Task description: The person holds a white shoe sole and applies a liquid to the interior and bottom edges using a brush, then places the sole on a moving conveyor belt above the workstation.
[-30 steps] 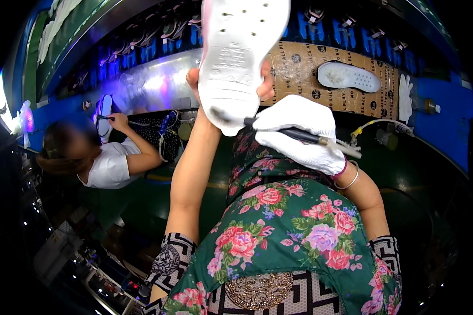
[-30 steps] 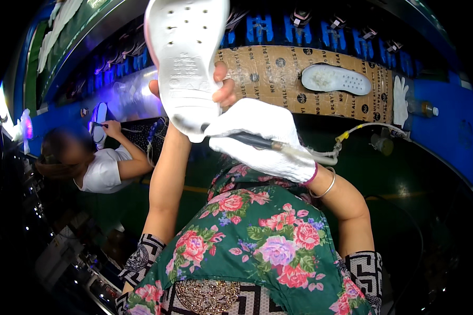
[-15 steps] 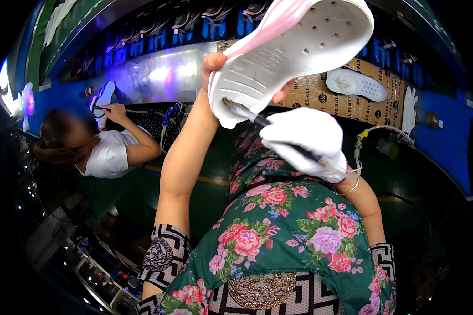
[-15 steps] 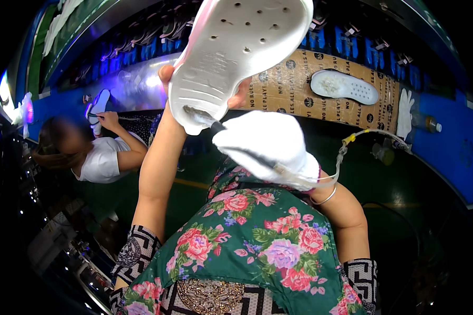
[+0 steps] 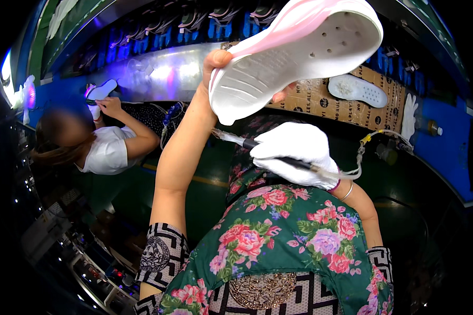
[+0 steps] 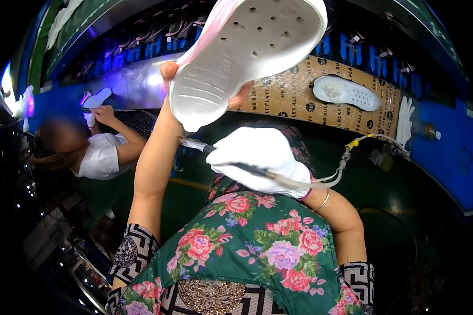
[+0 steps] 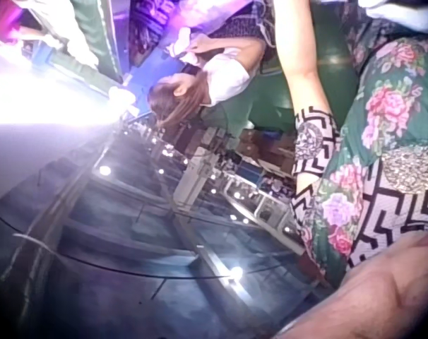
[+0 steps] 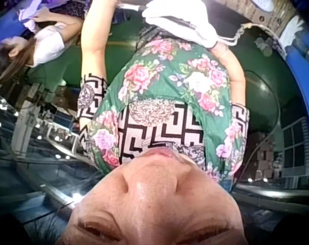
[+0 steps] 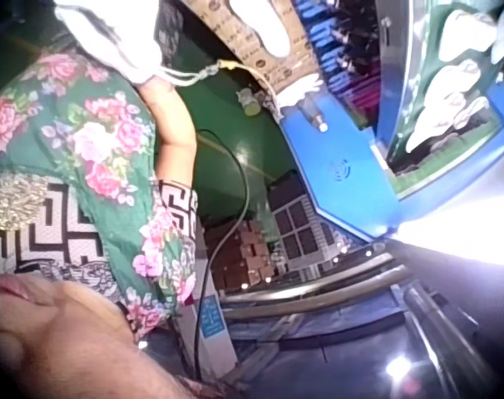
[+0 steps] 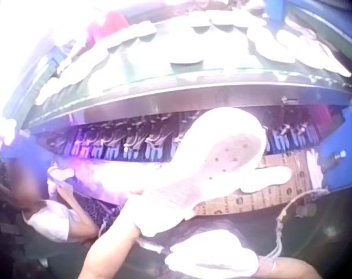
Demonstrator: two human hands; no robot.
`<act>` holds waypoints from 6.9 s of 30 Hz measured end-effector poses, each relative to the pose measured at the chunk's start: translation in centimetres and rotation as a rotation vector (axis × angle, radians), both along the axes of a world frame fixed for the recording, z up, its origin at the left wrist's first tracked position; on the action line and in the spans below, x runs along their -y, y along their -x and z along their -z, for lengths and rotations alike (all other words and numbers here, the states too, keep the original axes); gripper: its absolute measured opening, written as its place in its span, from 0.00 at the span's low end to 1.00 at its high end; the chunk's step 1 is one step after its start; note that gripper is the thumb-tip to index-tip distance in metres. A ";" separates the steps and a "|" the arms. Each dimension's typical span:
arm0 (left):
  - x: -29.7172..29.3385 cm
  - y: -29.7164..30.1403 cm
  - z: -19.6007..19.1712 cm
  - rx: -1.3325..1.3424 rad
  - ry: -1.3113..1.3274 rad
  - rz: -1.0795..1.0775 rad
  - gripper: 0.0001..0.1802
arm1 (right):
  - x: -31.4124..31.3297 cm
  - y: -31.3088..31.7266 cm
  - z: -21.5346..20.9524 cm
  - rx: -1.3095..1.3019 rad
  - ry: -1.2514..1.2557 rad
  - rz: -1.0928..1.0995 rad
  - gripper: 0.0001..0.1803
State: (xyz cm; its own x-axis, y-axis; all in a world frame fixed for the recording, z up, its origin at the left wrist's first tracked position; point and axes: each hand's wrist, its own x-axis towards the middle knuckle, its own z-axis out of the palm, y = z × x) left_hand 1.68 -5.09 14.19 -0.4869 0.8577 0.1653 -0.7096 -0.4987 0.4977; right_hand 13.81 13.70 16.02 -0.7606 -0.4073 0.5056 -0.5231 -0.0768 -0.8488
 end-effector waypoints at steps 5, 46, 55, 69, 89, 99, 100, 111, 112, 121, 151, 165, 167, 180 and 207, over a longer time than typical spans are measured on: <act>0.2 0.1 -0.3 0.116 0.087 -0.077 0.55 | -0.3 1.1 0.0 0.053 -0.044 0.110 0.13; 3.6 -1.9 -1.1 0.228 0.071 -0.449 0.55 | -1.7 1.6 -0.5 0.878 0.560 -0.155 0.07; 2.8 8.8 -9.2 -0.254 -0.164 -0.255 0.57 | -3.9 0.5 4.6 0.940 0.859 0.258 0.06; 3.7 17.9 -9.6 0.213 0.111 -0.683 0.27 | -1.4 2.9 7.7 0.942 0.738 0.398 0.09; 22.4 25.7 -13.8 -0.980 1.269 -1.992 0.16 | 0.3 4.8 4.5 1.015 0.798 0.461 0.09; 20.8 2.4 -6.4 -0.363 0.892 -1.727 0.17 | -3.0 6.2 -0.9 0.849 0.923 0.215 0.11; 18.5 1.3 -5.0 -0.341 0.895 -1.633 0.15 | -3.0 5.8 -1.6 0.838 0.947 0.191 0.10; 2.7 -9.1 6.8 0.333 0.512 -0.760 0.27 | -0.1 3.8 -3.2 0.670 0.379 0.014 0.12; 2.1 -10.0 6.4 0.406 0.433 -0.693 0.32 | -0.1 3.7 -3.0 0.617 0.359 0.046 0.11; -0.4 -12.4 2.0 0.433 0.044 -0.376 0.65 | -0.1 3.6 -4.4 0.578 0.274 0.171 0.07; -0.3 -9.1 0.5 0.124 0.532 -0.789 0.54 | 2.2 4.8 -2.5 -0.355 -0.165 0.310 0.17; 1.9 -8.3 1.2 0.044 0.522 -0.884 0.53 | 1.0 5.0 -3.5 -0.172 0.018 0.151 0.13; 0.4 -7.8 0.0 0.239 0.458 -1.000 0.55 | 1.2 4.9 -2.3 -0.173 -0.033 0.265 0.14; 2.6 -6.2 0.1 0.211 0.227 -0.655 0.68 | 3.0 2.9 -0.6 -0.437 -0.183 0.236 0.15; 4.2 -2.5 0.4 0.184 0.131 -0.529 0.65 | 2.0 3.6 -0.9 -0.201 -0.063 0.167 0.15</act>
